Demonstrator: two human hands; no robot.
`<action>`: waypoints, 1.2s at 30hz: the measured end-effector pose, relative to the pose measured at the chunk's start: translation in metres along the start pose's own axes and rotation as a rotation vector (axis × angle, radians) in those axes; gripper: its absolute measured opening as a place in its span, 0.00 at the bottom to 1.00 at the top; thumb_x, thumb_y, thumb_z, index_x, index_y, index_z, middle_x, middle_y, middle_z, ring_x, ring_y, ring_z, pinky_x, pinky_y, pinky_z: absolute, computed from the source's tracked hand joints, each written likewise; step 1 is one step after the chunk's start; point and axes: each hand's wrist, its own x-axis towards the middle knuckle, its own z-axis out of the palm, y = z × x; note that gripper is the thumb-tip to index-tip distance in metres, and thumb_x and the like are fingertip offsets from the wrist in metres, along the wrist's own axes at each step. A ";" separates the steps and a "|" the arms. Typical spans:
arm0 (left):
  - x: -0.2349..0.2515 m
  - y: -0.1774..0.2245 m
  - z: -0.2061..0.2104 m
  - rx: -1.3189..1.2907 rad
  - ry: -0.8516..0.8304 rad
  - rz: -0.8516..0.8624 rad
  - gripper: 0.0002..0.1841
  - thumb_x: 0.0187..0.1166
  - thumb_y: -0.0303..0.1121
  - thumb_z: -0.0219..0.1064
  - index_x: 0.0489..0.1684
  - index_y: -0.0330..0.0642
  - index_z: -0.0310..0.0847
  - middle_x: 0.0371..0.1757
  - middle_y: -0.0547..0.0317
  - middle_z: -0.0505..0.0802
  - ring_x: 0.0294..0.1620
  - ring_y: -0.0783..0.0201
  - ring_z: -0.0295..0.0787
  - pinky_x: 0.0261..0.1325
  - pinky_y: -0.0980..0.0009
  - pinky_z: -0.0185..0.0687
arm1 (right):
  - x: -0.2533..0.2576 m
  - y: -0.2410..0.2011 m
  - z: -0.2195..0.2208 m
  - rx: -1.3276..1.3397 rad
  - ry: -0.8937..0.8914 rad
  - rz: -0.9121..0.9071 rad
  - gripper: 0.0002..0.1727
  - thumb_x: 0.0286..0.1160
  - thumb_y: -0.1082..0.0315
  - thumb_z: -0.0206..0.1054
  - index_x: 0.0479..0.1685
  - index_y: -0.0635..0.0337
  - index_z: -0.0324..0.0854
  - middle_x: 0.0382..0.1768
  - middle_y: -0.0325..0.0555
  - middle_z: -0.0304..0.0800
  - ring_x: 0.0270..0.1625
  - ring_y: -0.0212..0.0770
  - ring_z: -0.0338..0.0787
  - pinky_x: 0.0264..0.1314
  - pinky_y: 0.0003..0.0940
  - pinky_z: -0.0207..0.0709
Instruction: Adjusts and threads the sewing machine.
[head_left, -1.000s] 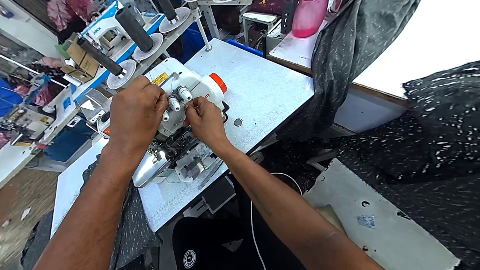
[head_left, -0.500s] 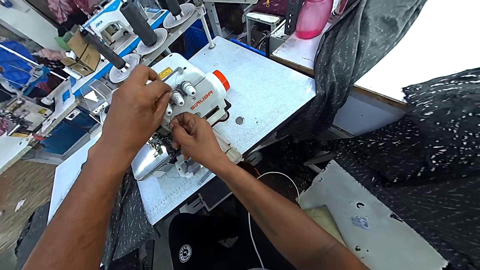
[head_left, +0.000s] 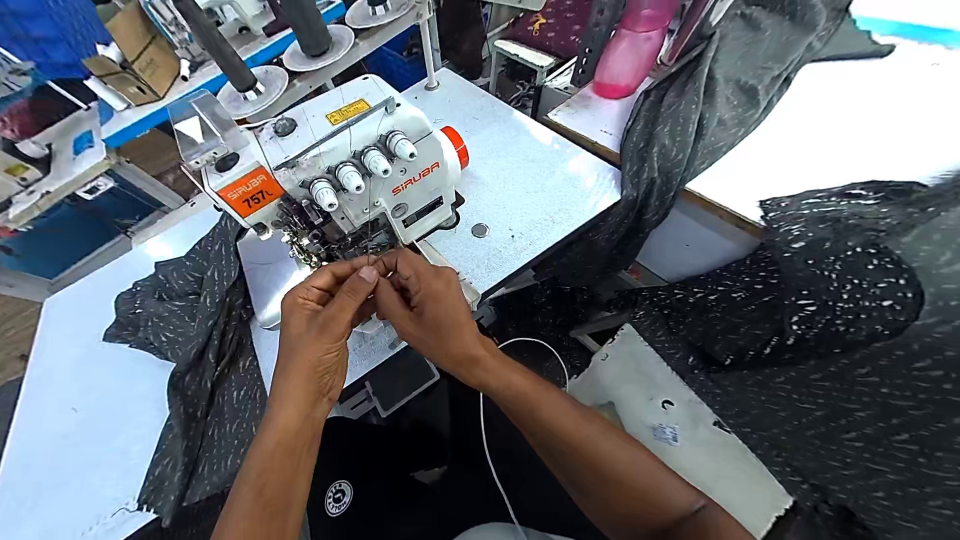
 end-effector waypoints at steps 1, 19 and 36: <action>0.002 0.000 0.000 0.003 0.014 0.004 0.07 0.81 0.22 0.69 0.48 0.34 0.91 0.44 0.49 0.95 0.38 0.62 0.93 0.46 0.68 0.93 | -0.001 0.002 0.001 -0.079 0.017 -0.035 0.03 0.81 0.71 0.67 0.46 0.60 0.84 0.19 0.37 0.84 0.17 0.31 0.82 0.18 0.31 0.80; 0.045 -0.002 -0.003 0.756 -0.008 0.587 0.07 0.81 0.30 0.72 0.49 0.41 0.82 0.36 0.62 0.93 0.33 0.71 0.92 0.40 0.72 0.92 | 0.076 0.025 -0.054 -0.370 -0.266 -0.560 0.15 0.78 0.63 0.74 0.57 0.62 0.90 0.40 0.42 0.97 0.44 0.37 0.93 0.66 0.48 0.79; 0.068 -0.044 0.033 0.507 0.361 0.719 0.07 0.85 0.30 0.67 0.50 0.36 0.85 0.41 0.59 0.94 0.39 0.71 0.94 0.47 0.73 0.94 | 0.096 0.058 -0.040 -0.160 0.067 -0.431 0.05 0.78 0.75 0.70 0.41 0.67 0.91 0.38 0.49 0.90 0.44 0.36 0.91 0.49 0.30 0.87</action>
